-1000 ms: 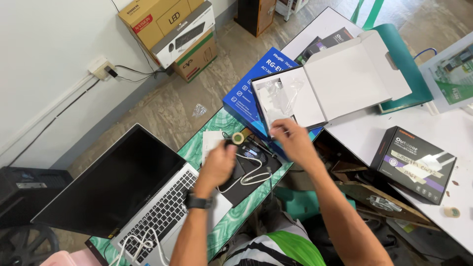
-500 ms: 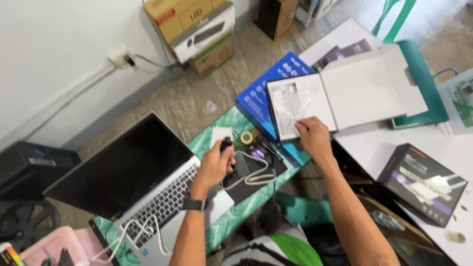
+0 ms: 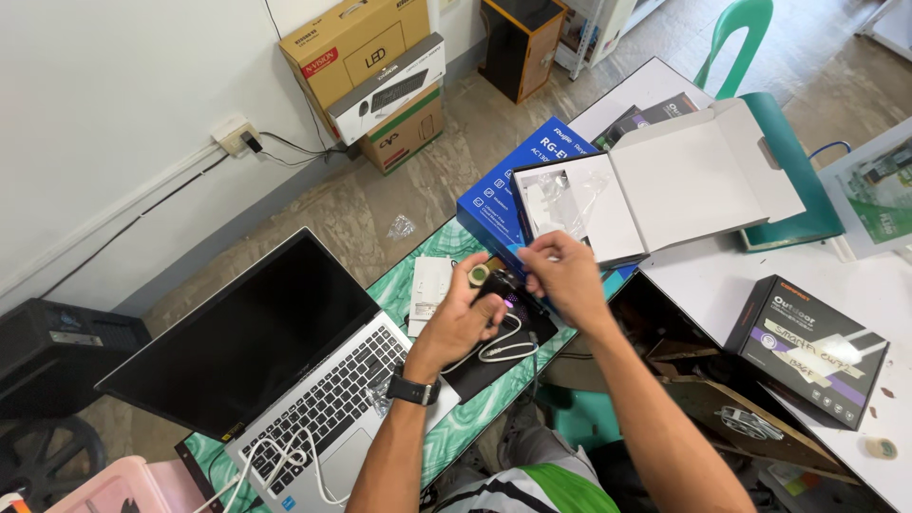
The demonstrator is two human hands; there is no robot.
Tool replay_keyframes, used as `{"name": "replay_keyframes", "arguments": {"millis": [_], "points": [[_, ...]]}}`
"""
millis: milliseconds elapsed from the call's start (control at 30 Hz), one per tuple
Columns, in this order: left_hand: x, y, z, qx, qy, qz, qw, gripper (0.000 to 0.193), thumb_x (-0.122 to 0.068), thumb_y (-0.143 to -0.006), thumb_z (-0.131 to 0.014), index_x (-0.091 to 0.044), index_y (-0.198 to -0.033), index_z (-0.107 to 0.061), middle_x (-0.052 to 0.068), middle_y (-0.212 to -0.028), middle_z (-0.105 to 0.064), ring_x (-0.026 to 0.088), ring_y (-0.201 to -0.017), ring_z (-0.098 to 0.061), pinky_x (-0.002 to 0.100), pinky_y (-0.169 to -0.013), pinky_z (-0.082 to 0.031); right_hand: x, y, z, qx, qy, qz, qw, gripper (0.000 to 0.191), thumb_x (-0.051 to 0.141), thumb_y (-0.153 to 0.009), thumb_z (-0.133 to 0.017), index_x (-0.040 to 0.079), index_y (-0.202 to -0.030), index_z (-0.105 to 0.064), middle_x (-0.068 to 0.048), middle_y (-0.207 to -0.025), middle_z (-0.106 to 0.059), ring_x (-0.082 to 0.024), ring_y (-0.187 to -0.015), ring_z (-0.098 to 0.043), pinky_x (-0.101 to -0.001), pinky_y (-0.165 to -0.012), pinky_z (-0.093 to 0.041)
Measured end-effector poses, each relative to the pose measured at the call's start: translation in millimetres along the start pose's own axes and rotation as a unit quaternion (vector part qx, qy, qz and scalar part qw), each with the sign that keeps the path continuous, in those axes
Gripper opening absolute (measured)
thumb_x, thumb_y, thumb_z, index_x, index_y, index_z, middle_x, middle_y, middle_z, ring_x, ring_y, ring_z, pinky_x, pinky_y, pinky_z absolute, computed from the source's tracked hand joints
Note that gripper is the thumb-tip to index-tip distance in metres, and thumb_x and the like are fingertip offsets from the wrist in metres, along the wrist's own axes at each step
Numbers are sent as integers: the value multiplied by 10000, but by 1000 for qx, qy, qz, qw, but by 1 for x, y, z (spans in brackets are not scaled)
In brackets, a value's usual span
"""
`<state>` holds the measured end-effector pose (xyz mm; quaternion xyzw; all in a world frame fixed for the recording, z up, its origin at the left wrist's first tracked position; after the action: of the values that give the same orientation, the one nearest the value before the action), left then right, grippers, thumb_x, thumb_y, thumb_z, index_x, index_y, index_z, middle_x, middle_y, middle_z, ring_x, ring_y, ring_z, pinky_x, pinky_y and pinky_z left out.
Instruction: The person unboxes a white WiFi range extender at a workbench, handling its power adapter and cables, then plugs a cable into the device and a laptop area. They then fold the box flap, place the device and accessories back, and tape the box closed with tape from a roll.
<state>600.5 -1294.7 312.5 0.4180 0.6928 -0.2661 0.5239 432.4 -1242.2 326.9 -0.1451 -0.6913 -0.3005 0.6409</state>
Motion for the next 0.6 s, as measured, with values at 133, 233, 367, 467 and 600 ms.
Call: {"name": "replay_keyframes", "arguments": {"millis": [133,233,367,467,600], "points": [[-3,12,-4,15,-62,48,997,973,-213,-982,-649,-178,-1649,58,27,-820,-613,74,-665,-554,241,-572,-480,6,11,-36,31,-50,-2,998,127,86,-914,-748,1,-931,-655,-29,-715,-641,-70,-570,-529,-224,-494,-395],[-11,22,-4,37,-41,33,998,1055,-238,-976,-667,-162,-1659,134,36,-789,-597,84,-630,-534,245,-551,-461,5,15,-59,79,-144,-5,986,124,75,-925,-749,4,-926,-648,-18,-755,-654,-50,-630,-563,-196,-553,-444],[-13,36,4,34,-96,34,994,1087,-248,-966,-679,-147,-1639,168,31,-801,-624,80,-641,-553,241,-567,-470,-5,18,-76,120,-147,-53,980,130,83,-905,-753,20,-908,-640,-11,-748,-646,-52,-586,-518,-202,-510,-399],[-11,44,10,27,-139,29,990,1072,-257,-976,-670,-159,-1619,182,26,-801,-643,69,-653,-579,232,-585,-485,-6,20,-87,156,-114,-48,980,127,76,-896,-757,24,-901,-642,-3,-754,-653,-48,-574,-502,-207,-497,-386],[-14,49,23,5,-21,-23,999,875,-217,-1015,-630,-159,-1687,-72,5,-820,-619,42,-652,-522,212,-576,-450,-4,21,-91,204,-24,-31,978,87,61,-894,-766,20,-914,-692,11,-734,-627,-40,-576,-499,-204,-503,-388]]}}
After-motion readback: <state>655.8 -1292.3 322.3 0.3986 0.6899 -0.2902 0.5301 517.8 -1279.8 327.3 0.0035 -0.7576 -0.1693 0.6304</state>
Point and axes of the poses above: each hand's wrist, its own y-axis away from the middle knuckle, its own z-axis out of the back of the hand, x = y × z, the point moved 7 cm from there along -y, towards the middle knuckle
